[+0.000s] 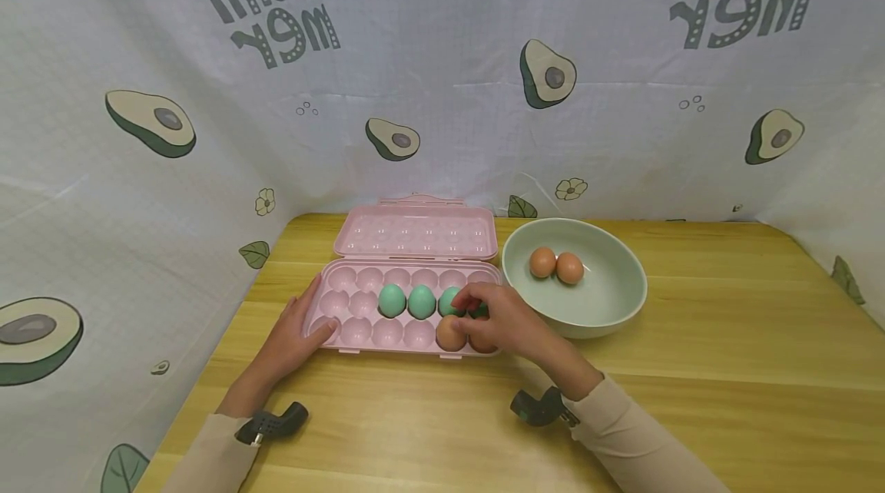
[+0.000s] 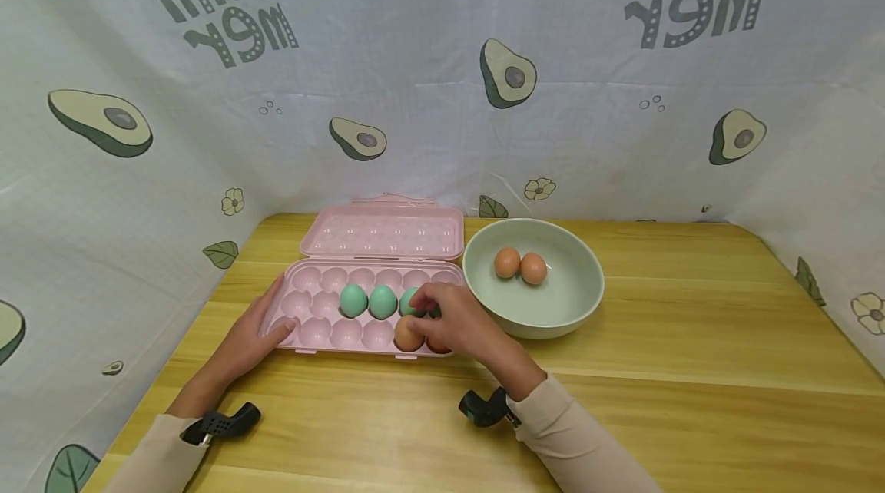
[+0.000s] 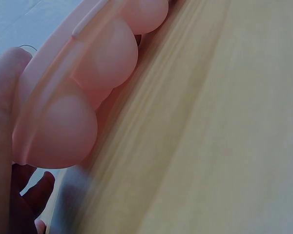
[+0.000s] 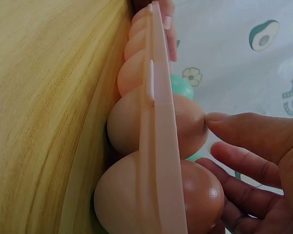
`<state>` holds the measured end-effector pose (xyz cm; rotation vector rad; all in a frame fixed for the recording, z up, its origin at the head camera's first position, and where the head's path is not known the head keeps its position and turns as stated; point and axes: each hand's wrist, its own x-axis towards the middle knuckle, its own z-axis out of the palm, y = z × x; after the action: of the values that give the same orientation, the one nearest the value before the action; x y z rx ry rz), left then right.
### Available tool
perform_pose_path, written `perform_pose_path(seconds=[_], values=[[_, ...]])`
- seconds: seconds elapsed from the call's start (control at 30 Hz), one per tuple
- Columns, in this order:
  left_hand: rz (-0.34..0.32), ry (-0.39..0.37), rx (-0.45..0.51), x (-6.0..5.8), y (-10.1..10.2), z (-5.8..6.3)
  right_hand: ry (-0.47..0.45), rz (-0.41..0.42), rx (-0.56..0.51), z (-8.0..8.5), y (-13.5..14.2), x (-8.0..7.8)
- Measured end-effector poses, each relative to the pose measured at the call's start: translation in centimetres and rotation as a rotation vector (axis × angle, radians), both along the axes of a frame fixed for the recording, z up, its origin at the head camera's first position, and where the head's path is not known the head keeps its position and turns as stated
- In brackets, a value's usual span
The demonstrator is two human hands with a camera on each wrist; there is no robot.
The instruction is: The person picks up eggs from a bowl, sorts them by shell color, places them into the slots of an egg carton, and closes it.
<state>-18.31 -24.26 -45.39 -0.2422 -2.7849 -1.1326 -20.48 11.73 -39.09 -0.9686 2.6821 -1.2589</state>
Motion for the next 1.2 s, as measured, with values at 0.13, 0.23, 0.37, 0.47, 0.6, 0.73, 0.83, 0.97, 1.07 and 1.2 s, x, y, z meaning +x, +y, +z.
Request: perform_pose_path(seconds=[0.13, 0.23, 0.37, 0.47, 0.6, 0.73, 0.83, 0.97, 1.07, 1.2], values=[[0.0, 0.002, -0.001, 0.0, 0.0, 0.0, 0.005, 0.002, -0.004, 0.0, 0.1, 0.1], [0.001, 0.0, -0.003, 0.0, 0.0, 0.0, 0.007, 0.002, -0.004, 0.0, 0.1, 0.1], [0.003, -0.005, -0.004, 0.0, 0.0, -0.1, -0.001, -0.001, -0.001, 0.3, 0.1, 0.1], [0.004, -0.01, -0.003, 0.0, -0.1, -0.1, -0.007, -0.001, 0.002, 0.5, 0.3, 0.2], [0.003, -0.012, 0.0, 0.0, -0.1, -0.1, -0.006, -0.003, 0.003, 0.8, 0.6, 0.1], [0.0, -0.002, -0.001, 0.0, -0.1, -0.1, -0.019, -0.001, -0.012, 1.0, 1.0, 0.1], [-0.002, 0.003, -0.002, 0.0, -0.1, -0.2, -0.023, 0.003, -0.021, 1.2, 1.1, 0.1], [-0.002, 0.007, 0.0, 0.0, -0.2, -0.2, -0.003, 0.003, -0.032, 1.5, 1.3, 0.1], [-0.003, 0.01, 0.001, 0.0, -0.2, -0.2, 0.001, -0.001, -0.044, 1.8, 1.6, 0.0], [-0.007, 0.011, 0.002, -0.1, -0.2, -0.2, -0.006, -0.019, -0.048, 2.2, 2.3, -0.2]])
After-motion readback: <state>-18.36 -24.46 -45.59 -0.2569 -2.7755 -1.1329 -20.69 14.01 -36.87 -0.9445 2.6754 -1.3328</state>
